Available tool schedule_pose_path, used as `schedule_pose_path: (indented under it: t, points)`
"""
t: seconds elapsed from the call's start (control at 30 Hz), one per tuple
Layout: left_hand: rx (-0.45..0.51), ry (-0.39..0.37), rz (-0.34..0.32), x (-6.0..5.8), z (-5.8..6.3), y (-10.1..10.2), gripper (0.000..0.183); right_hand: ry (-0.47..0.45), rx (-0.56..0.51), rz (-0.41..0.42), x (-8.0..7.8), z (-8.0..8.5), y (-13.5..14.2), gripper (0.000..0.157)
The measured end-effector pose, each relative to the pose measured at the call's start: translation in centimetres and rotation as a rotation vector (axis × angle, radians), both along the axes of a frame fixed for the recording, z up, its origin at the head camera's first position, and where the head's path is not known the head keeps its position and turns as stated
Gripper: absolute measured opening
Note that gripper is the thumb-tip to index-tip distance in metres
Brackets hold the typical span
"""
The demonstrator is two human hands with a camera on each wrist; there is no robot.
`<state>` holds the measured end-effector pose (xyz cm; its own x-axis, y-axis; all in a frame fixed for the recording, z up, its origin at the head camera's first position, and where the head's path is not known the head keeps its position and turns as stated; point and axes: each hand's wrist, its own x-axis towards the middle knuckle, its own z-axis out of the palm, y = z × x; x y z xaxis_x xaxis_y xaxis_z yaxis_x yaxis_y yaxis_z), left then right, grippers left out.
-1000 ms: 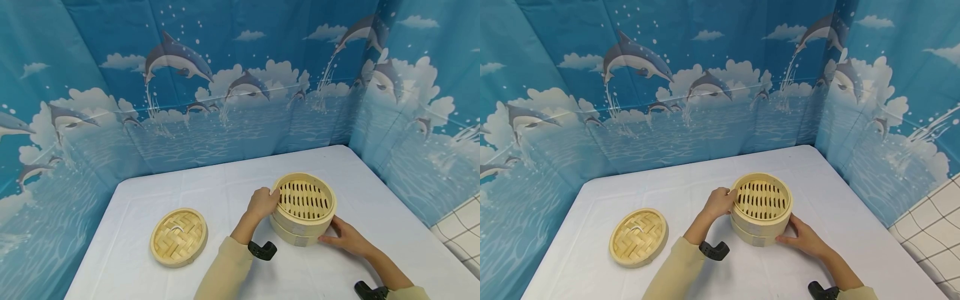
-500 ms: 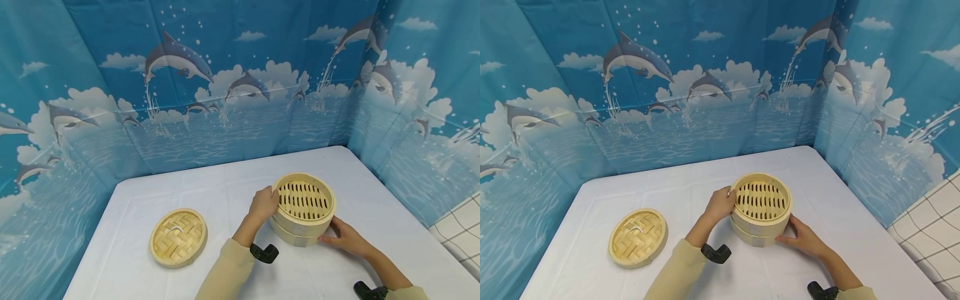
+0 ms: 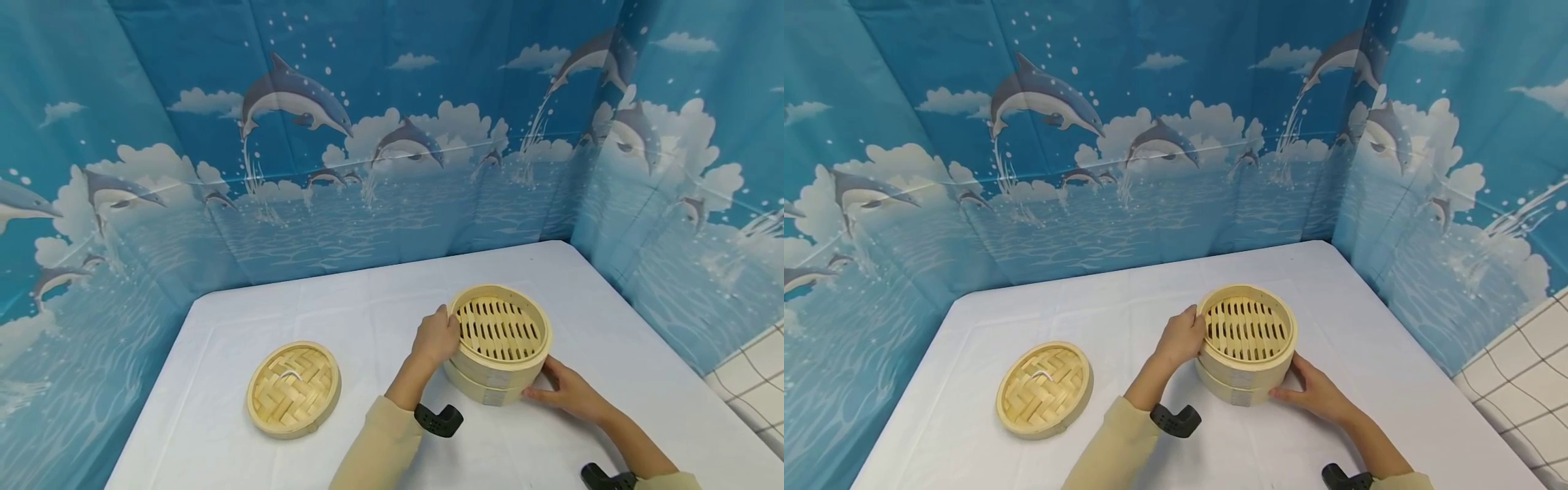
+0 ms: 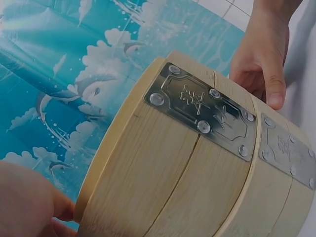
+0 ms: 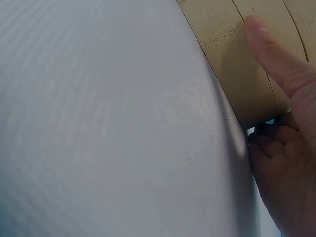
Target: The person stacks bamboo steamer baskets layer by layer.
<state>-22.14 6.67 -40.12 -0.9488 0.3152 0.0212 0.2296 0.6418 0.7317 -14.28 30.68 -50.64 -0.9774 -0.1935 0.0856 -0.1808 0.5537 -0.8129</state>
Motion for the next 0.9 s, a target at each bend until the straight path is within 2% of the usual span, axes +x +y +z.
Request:
schedule_pose_path:
  t: [0.53, 0.67, 0.9]
  points:
    - [0.012, 0.015, 0.001, 0.4, 0.1, -0.3, 0.039, 0.010, -0.022, 0.018, -0.2, 0.0, 0.0, 0.087]
    - [0.025, -0.009, -0.009, 0.3, 0.0, -0.5, 0.037, 0.007, -0.014, 0.008, -0.2, 0.1, -0.1, 0.087]
    - [-0.022, -0.034, -0.028, 0.4, 0.1, -1.6, 0.043, 0.012, -0.022, 0.021, -0.2, 0.1, -0.1, 0.086]
